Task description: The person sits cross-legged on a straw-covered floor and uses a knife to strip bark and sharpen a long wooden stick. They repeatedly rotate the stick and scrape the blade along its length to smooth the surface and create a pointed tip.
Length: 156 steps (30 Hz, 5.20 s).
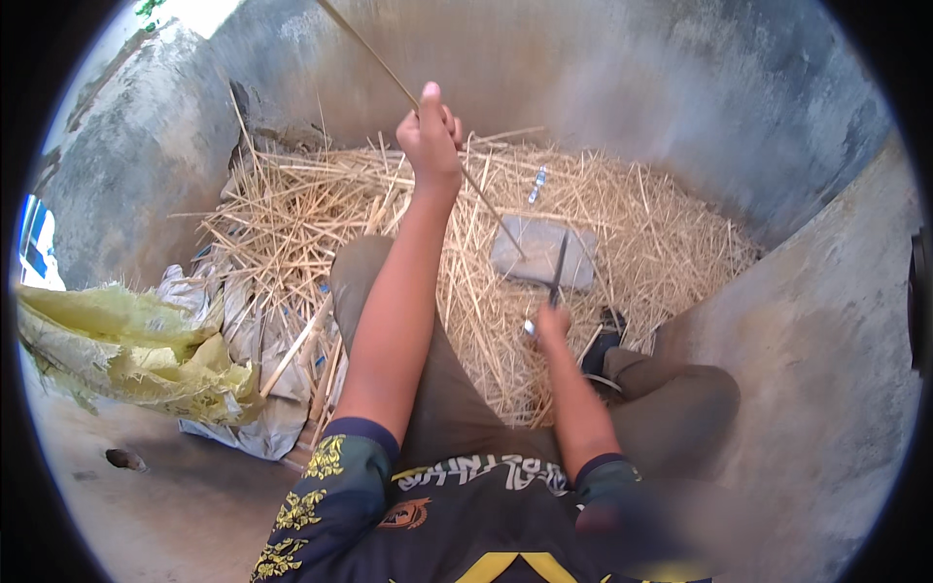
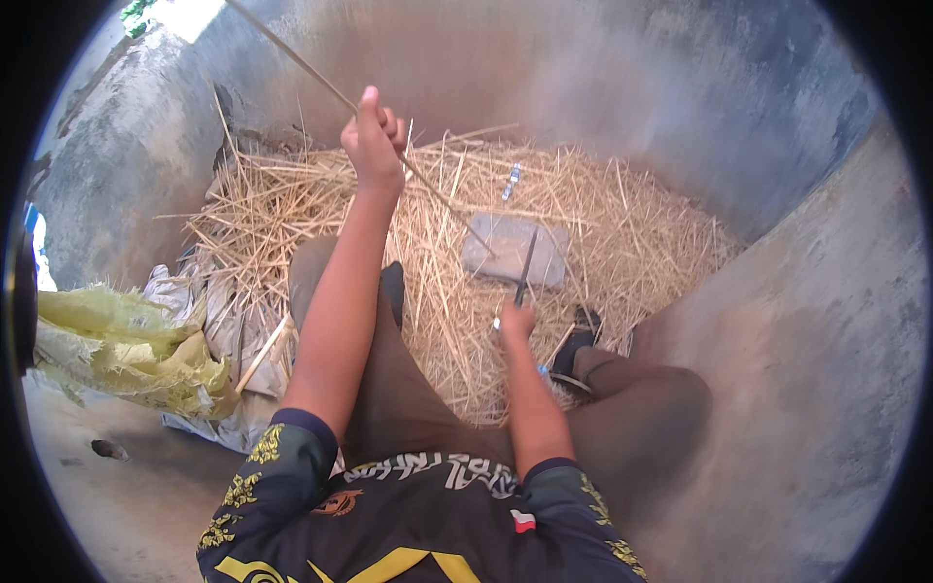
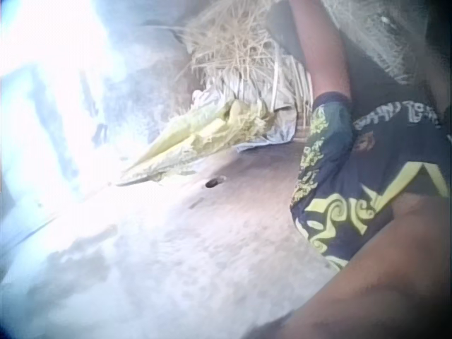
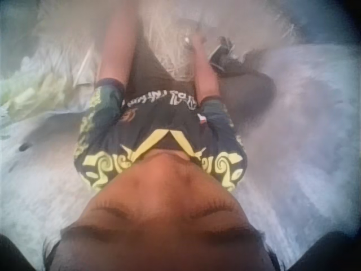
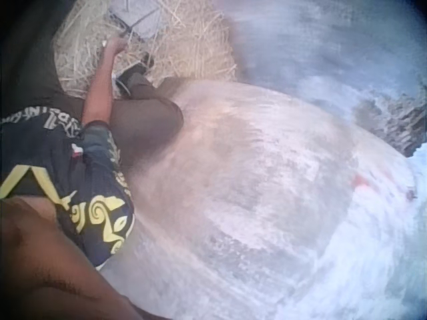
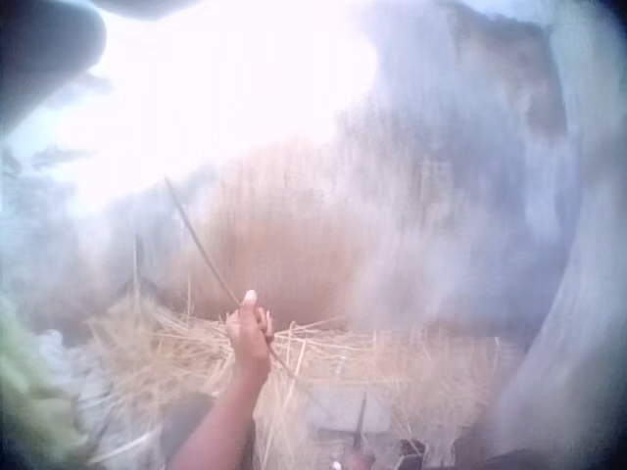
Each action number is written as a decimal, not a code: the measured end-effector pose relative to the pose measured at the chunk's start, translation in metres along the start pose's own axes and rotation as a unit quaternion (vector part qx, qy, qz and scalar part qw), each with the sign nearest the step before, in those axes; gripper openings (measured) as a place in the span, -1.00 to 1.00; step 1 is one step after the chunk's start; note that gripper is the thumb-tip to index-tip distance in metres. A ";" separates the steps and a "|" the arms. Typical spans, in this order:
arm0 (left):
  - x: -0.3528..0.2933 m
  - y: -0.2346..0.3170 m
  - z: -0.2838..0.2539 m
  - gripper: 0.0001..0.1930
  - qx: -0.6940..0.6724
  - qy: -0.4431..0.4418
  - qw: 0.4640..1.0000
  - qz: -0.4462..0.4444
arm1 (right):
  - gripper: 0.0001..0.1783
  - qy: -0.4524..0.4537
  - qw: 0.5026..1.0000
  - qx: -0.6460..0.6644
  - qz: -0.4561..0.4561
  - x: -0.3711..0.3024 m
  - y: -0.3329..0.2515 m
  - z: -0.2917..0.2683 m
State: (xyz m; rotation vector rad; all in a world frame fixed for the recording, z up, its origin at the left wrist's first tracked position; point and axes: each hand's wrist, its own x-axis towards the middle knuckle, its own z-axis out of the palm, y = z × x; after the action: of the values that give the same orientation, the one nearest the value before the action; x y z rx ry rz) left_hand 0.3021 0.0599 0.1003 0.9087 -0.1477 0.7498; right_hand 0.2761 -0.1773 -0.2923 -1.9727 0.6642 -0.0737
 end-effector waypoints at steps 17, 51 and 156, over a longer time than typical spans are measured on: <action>0.010 0.002 -0.002 -0.42 0.025 0.042 0.997 0.054 | -0.50 -0.076 0.989 -0.115 -0.053 -0.034 0.005 0.009; 0.005 -0.019 0.002 -0.64 0.064 -0.091 0.994 -0.004 | -0.66 0.079 0.855 0.366 -0.359 -0.074 -0.195 -0.075; -0.008 0.000 -0.006 -0.39 0.013 -0.057 0.998 0.021 | -0.81 -0.055 0.865 0.413 -0.281 -0.164 -0.280 -0.157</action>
State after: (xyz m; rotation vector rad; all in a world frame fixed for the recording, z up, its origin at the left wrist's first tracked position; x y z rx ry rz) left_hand 0.2951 0.0600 0.0934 0.9754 -0.2584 0.7412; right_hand 0.2034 -0.1309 0.0571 -1.2476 -0.0695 -0.5118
